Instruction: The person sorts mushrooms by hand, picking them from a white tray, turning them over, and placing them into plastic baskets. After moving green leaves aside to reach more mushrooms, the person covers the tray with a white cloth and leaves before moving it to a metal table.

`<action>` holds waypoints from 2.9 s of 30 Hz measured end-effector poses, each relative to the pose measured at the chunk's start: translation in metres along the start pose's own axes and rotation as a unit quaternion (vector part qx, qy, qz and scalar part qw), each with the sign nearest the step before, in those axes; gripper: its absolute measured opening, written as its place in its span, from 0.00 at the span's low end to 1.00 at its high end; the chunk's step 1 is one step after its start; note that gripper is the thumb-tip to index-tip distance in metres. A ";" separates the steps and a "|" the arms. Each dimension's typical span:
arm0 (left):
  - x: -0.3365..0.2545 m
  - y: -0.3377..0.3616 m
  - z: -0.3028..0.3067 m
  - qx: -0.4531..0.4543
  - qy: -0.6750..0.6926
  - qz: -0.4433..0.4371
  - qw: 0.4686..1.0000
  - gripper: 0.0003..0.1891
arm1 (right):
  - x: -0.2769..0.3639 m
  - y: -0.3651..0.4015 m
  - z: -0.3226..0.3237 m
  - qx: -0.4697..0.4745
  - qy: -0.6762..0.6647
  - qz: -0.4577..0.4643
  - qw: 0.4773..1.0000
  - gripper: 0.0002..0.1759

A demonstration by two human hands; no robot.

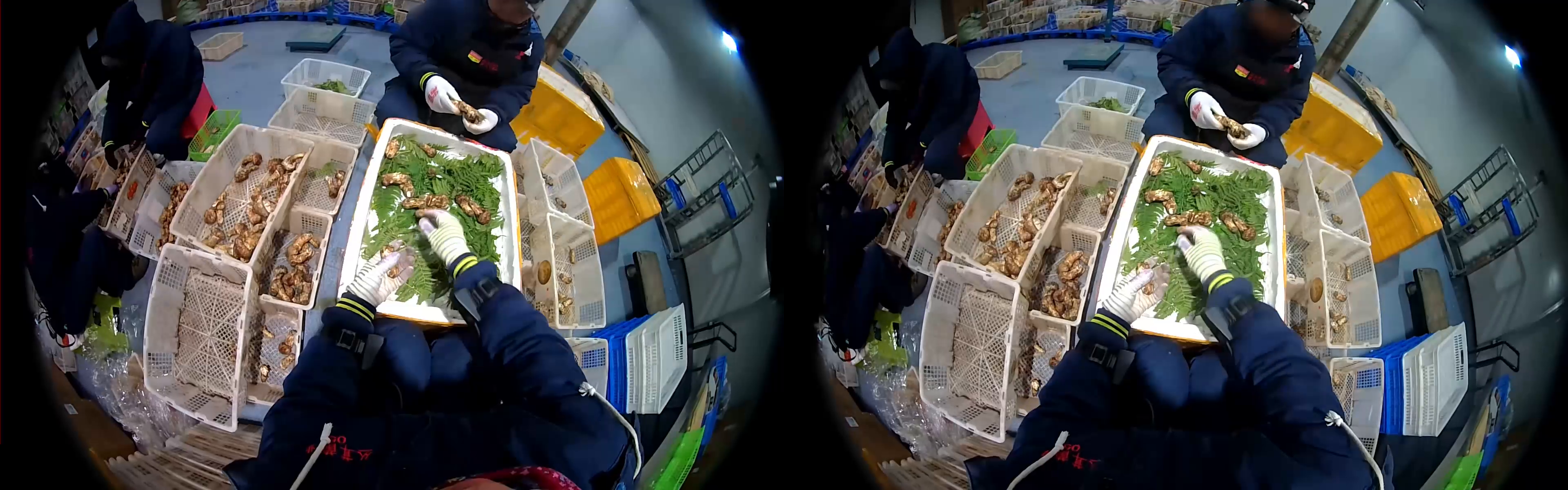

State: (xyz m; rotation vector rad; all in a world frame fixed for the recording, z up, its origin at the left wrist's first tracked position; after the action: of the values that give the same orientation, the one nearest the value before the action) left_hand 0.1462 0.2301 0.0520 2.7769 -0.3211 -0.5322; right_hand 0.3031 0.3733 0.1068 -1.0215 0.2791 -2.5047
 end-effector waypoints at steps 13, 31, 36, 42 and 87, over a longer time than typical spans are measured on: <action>-0.010 0.009 -0.012 -0.038 0.017 -0.065 0.997 0.21 | -0.006 -0.077 -0.045 0.038 0.304 0.153 0.940 0.16; -0.005 0.000 -0.012 0.013 -0.036 -0.122 0.992 0.29 | 0.060 0.054 0.012 0.278 -0.339 -0.311 0.843 0.35; -0.004 0.001 -0.009 -0.017 -0.007 -0.106 0.994 0.26 | -0.011 -0.004 0.011 0.046 0.051 -0.115 0.991 0.18; -0.007 0.002 -0.008 -0.007 -0.007 -0.080 0.997 0.24 | -0.018 -0.043 -0.035 0.018 0.347 0.260 0.901 0.20; -0.008 0.010 -0.020 -0.041 -0.104 -0.162 0.980 0.26 | 0.083 0.057 0.051 0.168 -0.023 0.009 0.986 0.36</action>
State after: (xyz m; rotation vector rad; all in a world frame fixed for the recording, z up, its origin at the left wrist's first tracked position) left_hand 0.1452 0.2282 0.0755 2.7086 0.1143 -0.8951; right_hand 0.3026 0.2839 0.1757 -0.9311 -0.1436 -2.3981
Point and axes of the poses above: each hand's wrist, its own y-axis away from the middle knuckle, its own z-axis out of the back of the hand, x = y × z, the point moved 3 cm from there along -y, towards the middle knuckle, and after that the axes turned 9 degrees about -x, right-handed, at the moved point
